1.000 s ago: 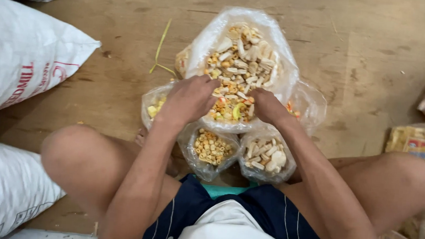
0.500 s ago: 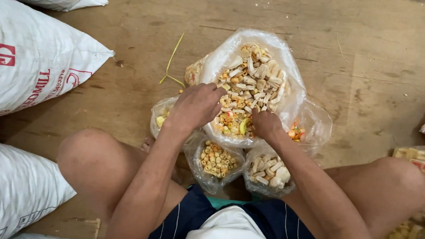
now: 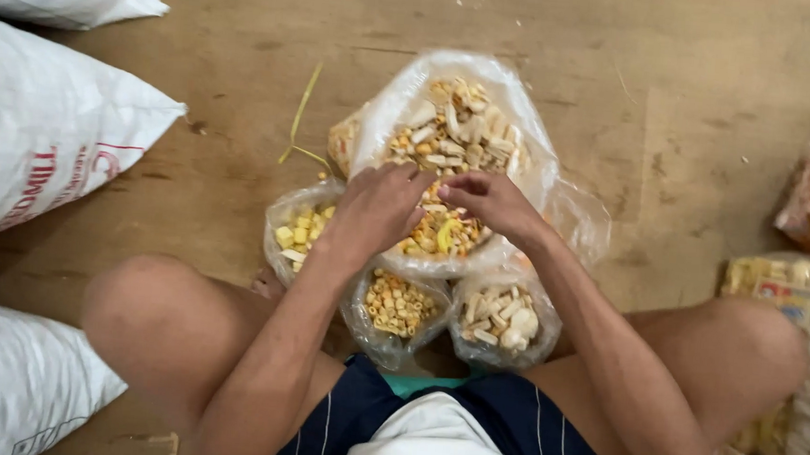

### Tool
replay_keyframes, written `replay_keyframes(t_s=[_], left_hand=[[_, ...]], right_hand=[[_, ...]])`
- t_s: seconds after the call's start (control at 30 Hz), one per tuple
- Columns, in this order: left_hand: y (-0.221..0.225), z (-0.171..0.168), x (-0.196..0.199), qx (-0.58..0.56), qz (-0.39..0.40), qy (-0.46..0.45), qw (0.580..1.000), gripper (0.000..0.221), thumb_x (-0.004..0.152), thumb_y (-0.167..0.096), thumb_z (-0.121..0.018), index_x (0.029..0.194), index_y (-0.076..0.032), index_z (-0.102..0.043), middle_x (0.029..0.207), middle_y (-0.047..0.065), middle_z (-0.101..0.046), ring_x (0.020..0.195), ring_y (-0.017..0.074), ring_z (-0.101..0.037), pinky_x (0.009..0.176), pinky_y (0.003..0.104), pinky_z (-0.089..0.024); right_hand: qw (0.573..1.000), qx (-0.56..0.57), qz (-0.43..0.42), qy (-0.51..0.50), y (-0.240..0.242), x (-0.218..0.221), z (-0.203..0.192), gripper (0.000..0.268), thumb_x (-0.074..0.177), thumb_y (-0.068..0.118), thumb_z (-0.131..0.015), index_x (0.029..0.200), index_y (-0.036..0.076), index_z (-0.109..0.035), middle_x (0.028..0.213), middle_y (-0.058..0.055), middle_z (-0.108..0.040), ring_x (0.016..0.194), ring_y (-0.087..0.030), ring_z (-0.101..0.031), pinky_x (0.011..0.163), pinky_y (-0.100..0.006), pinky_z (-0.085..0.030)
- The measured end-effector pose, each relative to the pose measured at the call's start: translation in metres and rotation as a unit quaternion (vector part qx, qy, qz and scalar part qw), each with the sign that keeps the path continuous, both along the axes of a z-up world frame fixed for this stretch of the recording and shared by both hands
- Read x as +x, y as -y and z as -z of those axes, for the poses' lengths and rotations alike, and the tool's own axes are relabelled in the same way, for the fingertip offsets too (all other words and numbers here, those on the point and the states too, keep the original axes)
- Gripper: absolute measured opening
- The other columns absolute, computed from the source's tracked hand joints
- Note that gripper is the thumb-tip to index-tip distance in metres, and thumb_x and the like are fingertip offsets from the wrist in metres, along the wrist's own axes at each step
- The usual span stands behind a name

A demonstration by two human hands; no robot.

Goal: The person is sitting and manually sorting crackers from a large plastic bag into several smaller plastic bags.

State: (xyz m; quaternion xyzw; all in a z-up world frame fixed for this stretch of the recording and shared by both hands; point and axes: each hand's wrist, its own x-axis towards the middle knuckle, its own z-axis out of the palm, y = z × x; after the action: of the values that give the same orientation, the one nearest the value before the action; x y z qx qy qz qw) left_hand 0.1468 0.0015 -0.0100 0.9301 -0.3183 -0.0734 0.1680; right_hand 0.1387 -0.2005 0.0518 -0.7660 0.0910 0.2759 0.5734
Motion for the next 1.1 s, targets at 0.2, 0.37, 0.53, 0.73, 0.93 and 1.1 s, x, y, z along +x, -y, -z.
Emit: replay_keyframes(t_s=[0.2, 0.37, 0.53, 0.73, 0.93, 1.1], left_hand=[[0.010, -0.011, 0.000, -0.081, -0.016, 0.051, 0.995, 0.021, 0.093, -0.031, -0.068, 0.108, -0.017, -0.073, 0.094, 0.005, -0.067, 0.091, 0.0293, -0.070, 0.073, 0.045, -0.057], [0.012, 0.004, 0.000, -0.080, -0.032, 0.076, 0.993, 0.018, 0.093, -0.036, -0.066, 0.099, -0.020, -0.073, 0.089, 0.002, -0.066, 0.089, 0.0264, -0.069, 0.071, 0.042, -0.056], [0.004, 0.009, 0.005, -0.053, -0.042, 0.093, 0.993, 0.019, 0.093, -0.039, -0.065, 0.095, -0.021, -0.072, 0.086, -0.001, -0.064, 0.088, 0.0231, -0.068, 0.070, 0.040, -0.055], [-0.010, -0.009, 0.002, -0.036, -0.028, 0.073, 0.996, 0.015, 0.090, -0.033, -0.069, 0.094, -0.019, -0.073, 0.089, 0.001, -0.065, 0.091, 0.0249, -0.067, 0.073, 0.042, -0.055], [-0.019, -0.015, -0.007, -0.041, -0.043, 0.071, 0.996, 0.017, 0.090, -0.034, -0.068, 0.093, -0.019, -0.073, 0.088, 0.001, -0.066, 0.092, 0.0249, -0.068, 0.075, 0.042, -0.054], [-0.027, -0.022, -0.014, -0.037, -0.053, 0.053, 0.997, 0.020, 0.090, -0.039, -0.066, 0.090, -0.020, -0.073, 0.089, 0.001, -0.067, 0.092, 0.0246, -0.067, 0.077, 0.042, -0.052]], right_hand=[[0.993, 0.112, 0.012, -0.024, 0.016, 0.002, 0.036, 0.040, 0.090, 0.025, -0.079, 0.119, 0.000, -0.072, 0.097, -0.011, -0.074, 0.087, -0.019, -0.074, 0.075, -0.029, -0.063], [0.991, 0.131, 0.002, -0.028, 0.017, 0.000, 0.031, 0.038, 0.091, 0.027, -0.077, 0.119, 0.001, -0.072, 0.097, -0.009, -0.073, 0.086, -0.017, -0.074, 0.074, -0.028, -0.063], [0.987, 0.135, 0.037, -0.073, 0.028, 0.012, 0.075, 0.040, 0.099, 0.035, -0.068, 0.124, 0.004, -0.068, 0.106, -0.007, -0.071, 0.093, -0.018, -0.073, 0.077, -0.032, -0.062], [0.894, -0.325, -0.276, 0.135, 0.042, 0.011, 0.180, 0.039, 0.088, 0.019, -0.069, 0.127, 0.014, -0.071, 0.106, -0.020, -0.074, 0.105, -0.041, -0.072, 0.090, -0.050, -0.059], [0.810, -0.452, -0.351, 0.129, 0.031, -0.002, 0.187, 0.060, 0.089, 0.014, -0.063, 0.148, 0.019, -0.054, 0.125, -0.023, -0.052, 0.111, -0.050, -0.064, 0.082, -0.060, -0.060], [0.819, -0.439, -0.337, 0.152, 0.037, -0.005, 0.203, 0.044, 0.091, 0.016, -0.062, 0.135, 0.019, -0.064, 0.121, -0.023, -0.058, 0.109, -0.051, -0.066, 0.078, -0.058, -0.061]])
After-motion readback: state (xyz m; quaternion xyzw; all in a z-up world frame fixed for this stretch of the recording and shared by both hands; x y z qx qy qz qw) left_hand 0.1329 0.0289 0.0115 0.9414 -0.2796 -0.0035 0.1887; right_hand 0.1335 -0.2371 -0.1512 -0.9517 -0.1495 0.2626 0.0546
